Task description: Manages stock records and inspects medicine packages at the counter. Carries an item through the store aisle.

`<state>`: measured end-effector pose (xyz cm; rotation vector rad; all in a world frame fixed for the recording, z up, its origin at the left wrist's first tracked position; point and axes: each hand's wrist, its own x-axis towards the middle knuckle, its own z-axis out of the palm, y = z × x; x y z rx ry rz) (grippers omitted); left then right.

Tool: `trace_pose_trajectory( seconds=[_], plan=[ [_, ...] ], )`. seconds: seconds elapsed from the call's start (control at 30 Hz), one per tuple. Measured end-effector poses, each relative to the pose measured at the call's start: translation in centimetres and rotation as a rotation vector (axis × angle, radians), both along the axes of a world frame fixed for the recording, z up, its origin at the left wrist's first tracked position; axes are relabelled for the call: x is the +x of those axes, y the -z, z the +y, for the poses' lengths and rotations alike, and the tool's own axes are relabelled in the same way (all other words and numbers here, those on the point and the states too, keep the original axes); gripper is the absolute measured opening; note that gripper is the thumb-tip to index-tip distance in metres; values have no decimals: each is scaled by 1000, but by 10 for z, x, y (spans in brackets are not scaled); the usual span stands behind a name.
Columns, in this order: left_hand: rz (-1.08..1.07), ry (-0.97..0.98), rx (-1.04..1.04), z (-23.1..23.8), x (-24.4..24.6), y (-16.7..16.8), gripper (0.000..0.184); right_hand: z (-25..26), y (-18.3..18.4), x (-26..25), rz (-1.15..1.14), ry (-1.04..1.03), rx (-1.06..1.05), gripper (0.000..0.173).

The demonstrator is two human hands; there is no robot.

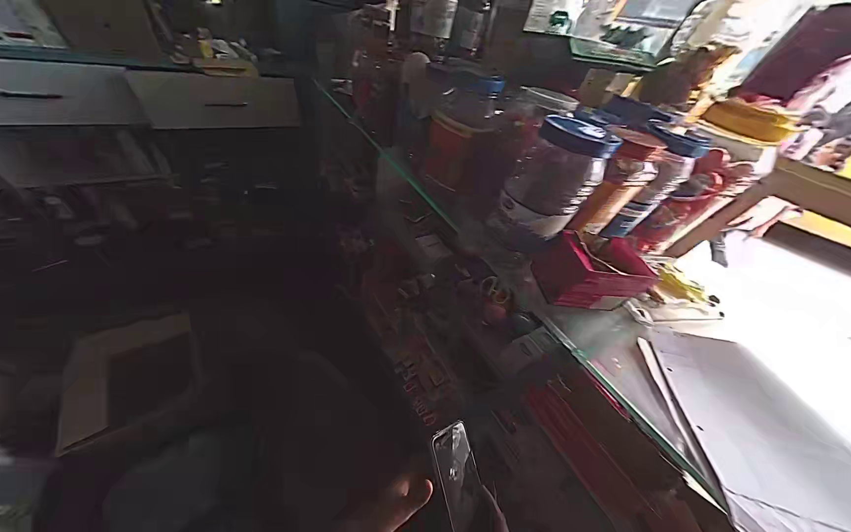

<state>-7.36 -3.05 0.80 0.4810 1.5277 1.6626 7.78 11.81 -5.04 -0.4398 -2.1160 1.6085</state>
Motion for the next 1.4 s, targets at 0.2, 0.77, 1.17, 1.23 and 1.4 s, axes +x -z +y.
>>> trace_pose_trajectory(
  seconds=[0.2, 0.77, 1.17, 1.23, 1.4],
  plan=[
    [110, -720, 273, -52, -106, 20, 108, -36, -29, -212, 33, -609, 106, 112],
    [-322, -1134, 691, -143, -526, -40, 95, -97, -91, -712, 227, -1020, 224, 62],
    [-377, -970, 624, -236, -824, -90, 59, -208, -149, -1006, 792, -934, 866, 47],
    [-358, -918, 550, -250, -864, -97, 57, -210, -160, -1060, 654, -790, 917, 52],
    [-394, -939, 499, -274, -949, -98, 58, -207, -173, -1171, 503, -585, 525, 46]
  ],
)
